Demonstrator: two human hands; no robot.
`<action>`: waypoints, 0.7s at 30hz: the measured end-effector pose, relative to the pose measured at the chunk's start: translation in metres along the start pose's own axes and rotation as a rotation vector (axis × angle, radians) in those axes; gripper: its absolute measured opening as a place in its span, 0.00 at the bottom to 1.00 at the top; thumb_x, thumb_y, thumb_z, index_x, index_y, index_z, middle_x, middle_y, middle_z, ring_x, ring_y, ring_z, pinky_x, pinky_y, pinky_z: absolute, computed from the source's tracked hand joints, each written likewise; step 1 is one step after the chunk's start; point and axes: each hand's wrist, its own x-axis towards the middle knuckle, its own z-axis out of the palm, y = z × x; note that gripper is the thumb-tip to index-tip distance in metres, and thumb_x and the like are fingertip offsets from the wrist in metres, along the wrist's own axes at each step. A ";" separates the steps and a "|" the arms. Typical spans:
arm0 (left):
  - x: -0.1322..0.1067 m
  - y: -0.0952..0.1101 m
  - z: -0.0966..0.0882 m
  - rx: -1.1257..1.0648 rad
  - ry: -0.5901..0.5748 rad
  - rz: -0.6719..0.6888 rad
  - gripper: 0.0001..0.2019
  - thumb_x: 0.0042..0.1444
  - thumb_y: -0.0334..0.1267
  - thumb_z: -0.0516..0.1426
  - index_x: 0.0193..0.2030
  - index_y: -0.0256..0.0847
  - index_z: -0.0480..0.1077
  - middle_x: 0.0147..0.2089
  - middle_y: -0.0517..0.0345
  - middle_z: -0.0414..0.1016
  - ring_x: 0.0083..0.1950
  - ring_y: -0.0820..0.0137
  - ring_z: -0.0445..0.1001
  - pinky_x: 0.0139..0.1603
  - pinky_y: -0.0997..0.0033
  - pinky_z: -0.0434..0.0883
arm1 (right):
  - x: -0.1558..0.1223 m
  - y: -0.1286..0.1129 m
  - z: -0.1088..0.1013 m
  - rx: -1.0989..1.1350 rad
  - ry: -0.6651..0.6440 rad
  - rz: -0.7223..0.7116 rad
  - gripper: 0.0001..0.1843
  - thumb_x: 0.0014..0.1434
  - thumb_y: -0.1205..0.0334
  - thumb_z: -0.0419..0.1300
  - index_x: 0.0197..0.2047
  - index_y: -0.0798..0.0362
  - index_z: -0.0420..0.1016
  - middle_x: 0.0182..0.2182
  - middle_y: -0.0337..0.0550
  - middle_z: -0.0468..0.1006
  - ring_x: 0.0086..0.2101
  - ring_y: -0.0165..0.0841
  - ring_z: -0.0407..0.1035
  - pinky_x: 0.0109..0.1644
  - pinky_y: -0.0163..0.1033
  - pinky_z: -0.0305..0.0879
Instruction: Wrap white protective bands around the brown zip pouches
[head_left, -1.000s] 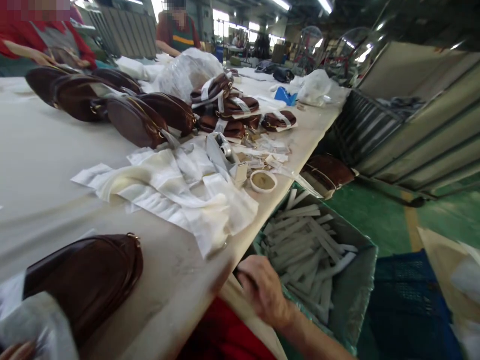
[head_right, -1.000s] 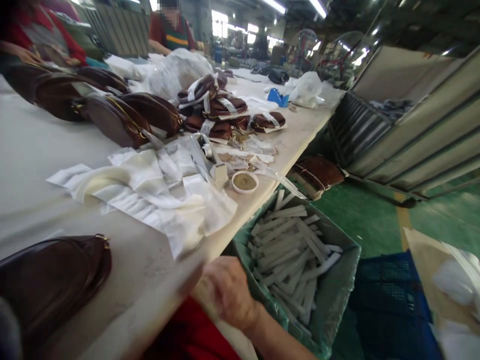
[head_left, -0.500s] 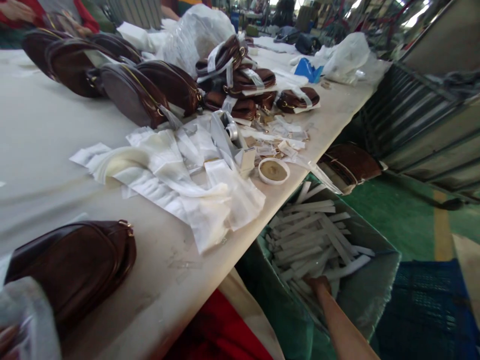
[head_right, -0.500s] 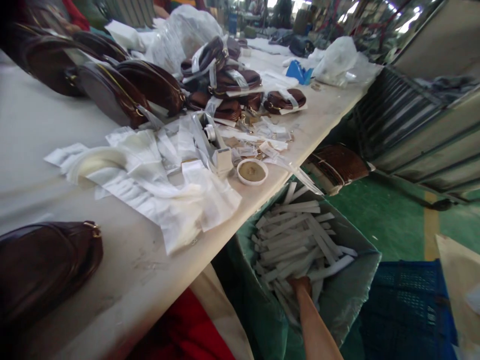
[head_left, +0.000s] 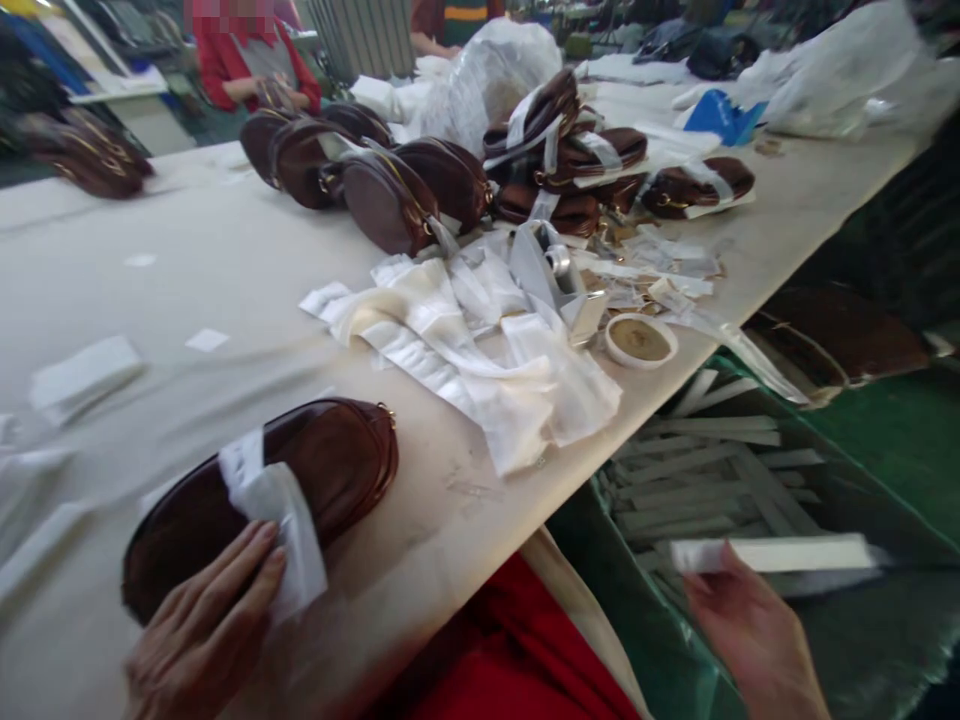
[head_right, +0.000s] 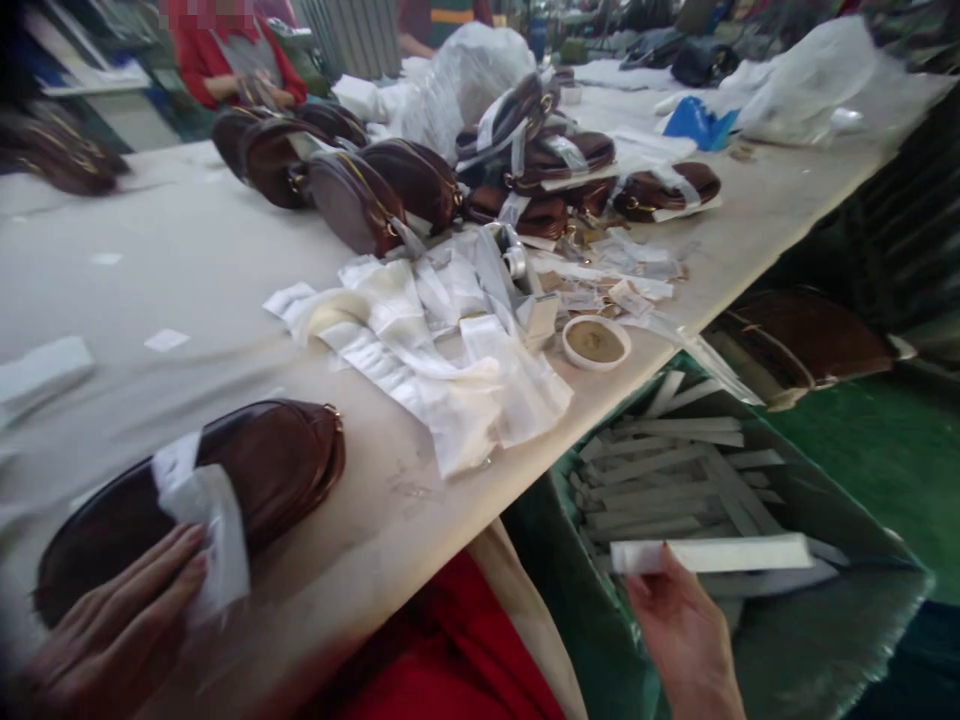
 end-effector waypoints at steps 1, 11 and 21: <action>-0.003 -0.004 -0.003 0.042 -0.020 0.032 0.26 0.58 0.28 0.52 0.62 0.50 0.59 0.62 0.55 0.64 0.61 0.65 0.65 0.61 0.66 0.64 | -0.021 -0.001 0.015 0.062 -0.021 0.015 0.04 0.46 0.67 0.63 0.25 0.50 0.72 0.22 0.34 0.76 0.22 0.27 0.70 0.24 0.30 0.69; 0.008 0.001 -0.009 0.216 0.049 0.110 0.13 0.61 0.25 0.47 0.48 0.34 0.68 0.51 0.42 0.74 0.57 0.62 0.70 0.51 0.68 0.71 | -0.194 0.048 0.180 -0.185 -0.935 0.676 0.15 0.40 0.56 0.71 0.28 0.55 0.73 0.24 0.39 0.77 0.25 0.30 0.73 0.29 0.32 0.69; 0.003 -0.016 -0.018 0.081 0.031 0.112 0.15 0.61 0.28 0.48 0.53 0.36 0.67 0.54 0.45 0.72 0.52 0.64 0.73 0.48 0.72 0.71 | -0.243 0.131 0.246 -0.386 -1.103 0.774 0.13 0.33 0.59 0.64 0.25 0.55 0.70 0.17 0.33 0.72 0.18 0.27 0.67 0.23 0.31 0.68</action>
